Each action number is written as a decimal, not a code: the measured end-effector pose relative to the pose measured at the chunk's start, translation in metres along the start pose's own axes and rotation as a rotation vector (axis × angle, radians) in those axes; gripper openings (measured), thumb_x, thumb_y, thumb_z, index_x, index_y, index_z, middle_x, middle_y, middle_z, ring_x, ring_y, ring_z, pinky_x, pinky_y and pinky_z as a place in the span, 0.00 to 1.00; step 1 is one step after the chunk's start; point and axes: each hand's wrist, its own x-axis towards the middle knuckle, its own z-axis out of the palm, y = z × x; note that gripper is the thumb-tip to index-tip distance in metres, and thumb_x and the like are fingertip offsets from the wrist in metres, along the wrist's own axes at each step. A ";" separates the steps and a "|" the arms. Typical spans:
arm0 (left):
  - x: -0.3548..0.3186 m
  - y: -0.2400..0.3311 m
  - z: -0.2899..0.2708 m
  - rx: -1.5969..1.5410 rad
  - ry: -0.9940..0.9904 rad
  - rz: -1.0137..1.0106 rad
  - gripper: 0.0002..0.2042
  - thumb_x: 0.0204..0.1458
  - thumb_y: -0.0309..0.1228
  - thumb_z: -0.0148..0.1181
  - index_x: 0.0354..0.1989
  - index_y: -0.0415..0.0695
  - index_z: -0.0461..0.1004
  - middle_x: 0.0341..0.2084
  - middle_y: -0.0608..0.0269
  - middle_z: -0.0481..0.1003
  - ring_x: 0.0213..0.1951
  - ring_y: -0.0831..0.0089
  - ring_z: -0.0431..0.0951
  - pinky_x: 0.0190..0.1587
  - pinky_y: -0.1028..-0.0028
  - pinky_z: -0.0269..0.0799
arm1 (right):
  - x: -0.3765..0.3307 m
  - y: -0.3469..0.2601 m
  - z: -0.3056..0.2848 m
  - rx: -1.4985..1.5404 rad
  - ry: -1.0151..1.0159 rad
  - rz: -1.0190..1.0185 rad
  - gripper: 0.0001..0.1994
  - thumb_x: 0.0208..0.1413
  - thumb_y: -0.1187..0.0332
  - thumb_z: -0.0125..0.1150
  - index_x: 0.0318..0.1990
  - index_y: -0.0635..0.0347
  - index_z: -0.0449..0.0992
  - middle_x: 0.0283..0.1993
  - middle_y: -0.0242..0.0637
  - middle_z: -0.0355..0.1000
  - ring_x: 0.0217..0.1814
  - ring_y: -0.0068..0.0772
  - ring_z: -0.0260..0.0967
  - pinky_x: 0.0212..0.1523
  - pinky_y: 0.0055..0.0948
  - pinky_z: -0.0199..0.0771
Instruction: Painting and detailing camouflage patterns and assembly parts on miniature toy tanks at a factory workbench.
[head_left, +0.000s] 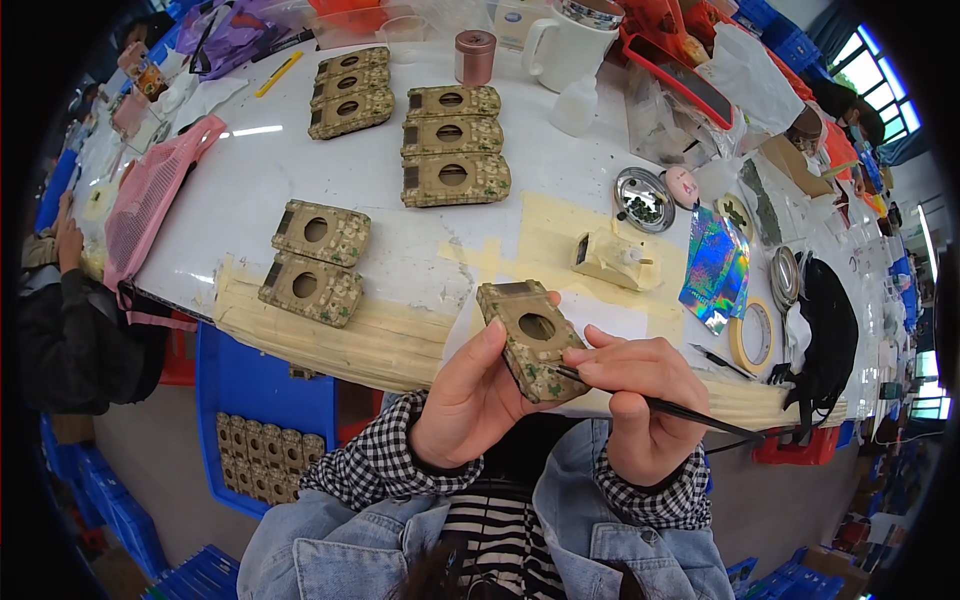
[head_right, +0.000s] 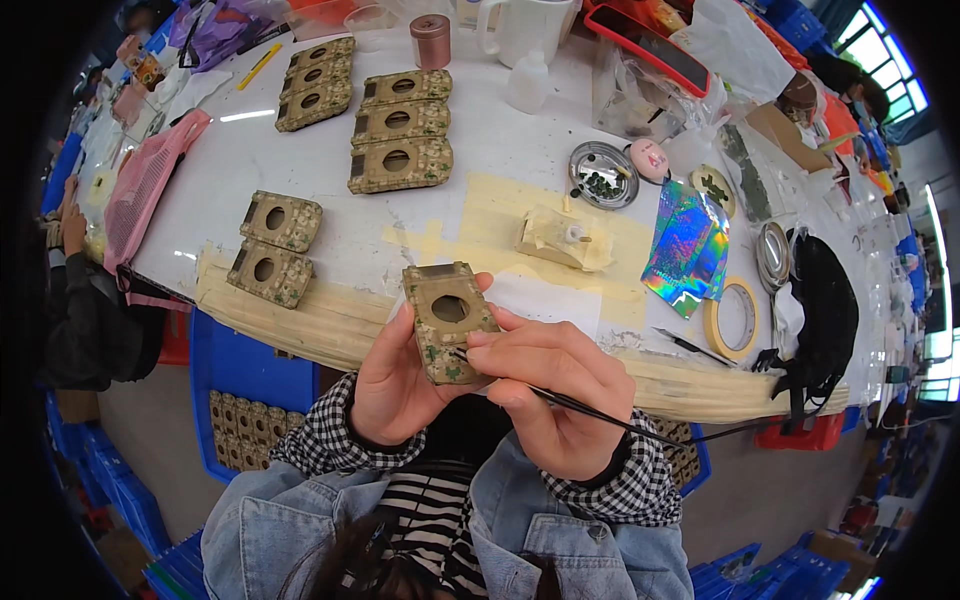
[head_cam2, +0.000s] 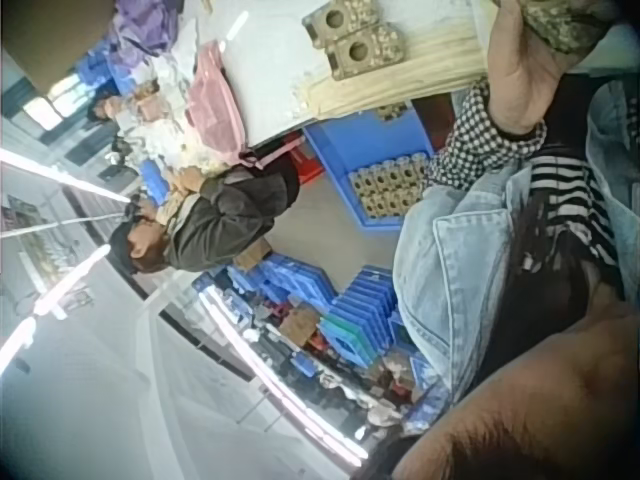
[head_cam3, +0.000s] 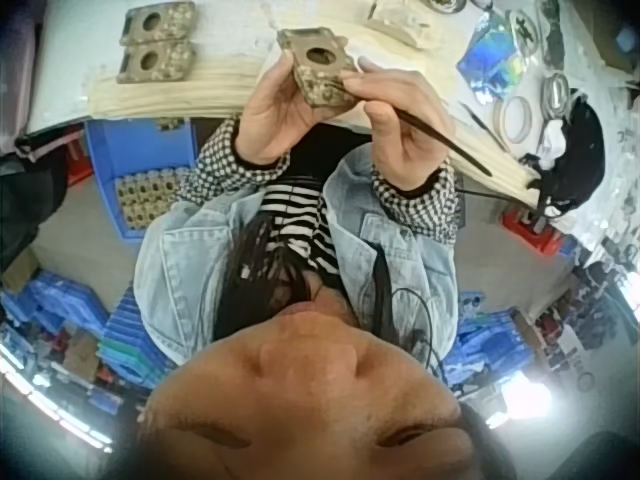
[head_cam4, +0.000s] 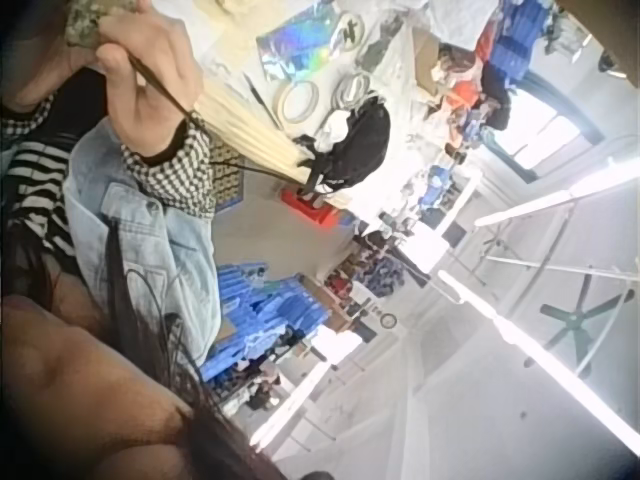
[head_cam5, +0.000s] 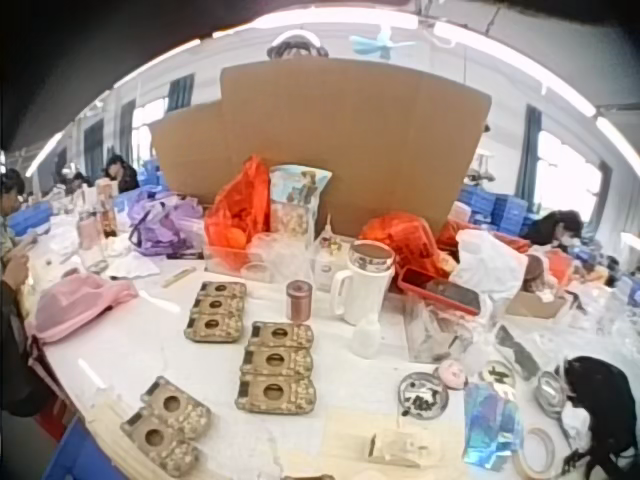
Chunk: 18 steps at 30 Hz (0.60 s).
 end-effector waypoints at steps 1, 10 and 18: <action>0.000 0.000 0.000 -0.032 -0.003 0.007 0.27 0.64 0.46 0.31 0.67 0.44 0.45 0.63 0.56 0.54 0.60 0.64 0.64 0.57 0.60 0.69 | 0.000 0.000 0.000 -0.001 -0.002 0.000 0.15 0.62 0.61 0.50 0.34 0.66 0.76 0.33 0.46 0.75 0.39 0.39 0.76 0.50 0.45 0.74; 0.000 0.000 0.001 0.003 0.019 -0.001 0.28 0.64 0.48 0.31 0.67 0.44 0.44 0.65 0.56 0.52 0.60 0.61 0.63 0.57 0.58 0.70 | -0.002 0.002 -0.004 0.060 -0.035 0.010 0.12 0.59 0.64 0.55 0.39 0.66 0.76 0.37 0.46 0.75 0.42 0.39 0.74 0.53 0.45 0.72; 0.000 0.001 -0.002 -0.133 0.049 -0.030 0.31 0.63 0.49 0.33 0.67 0.40 0.42 0.57 0.50 0.62 0.57 0.55 0.67 0.56 0.59 0.71 | 0.000 0.010 -0.024 0.044 0.267 0.002 0.09 0.61 0.68 0.51 0.37 0.66 0.73 0.36 0.44 0.75 0.39 0.35 0.71 0.52 0.37 0.70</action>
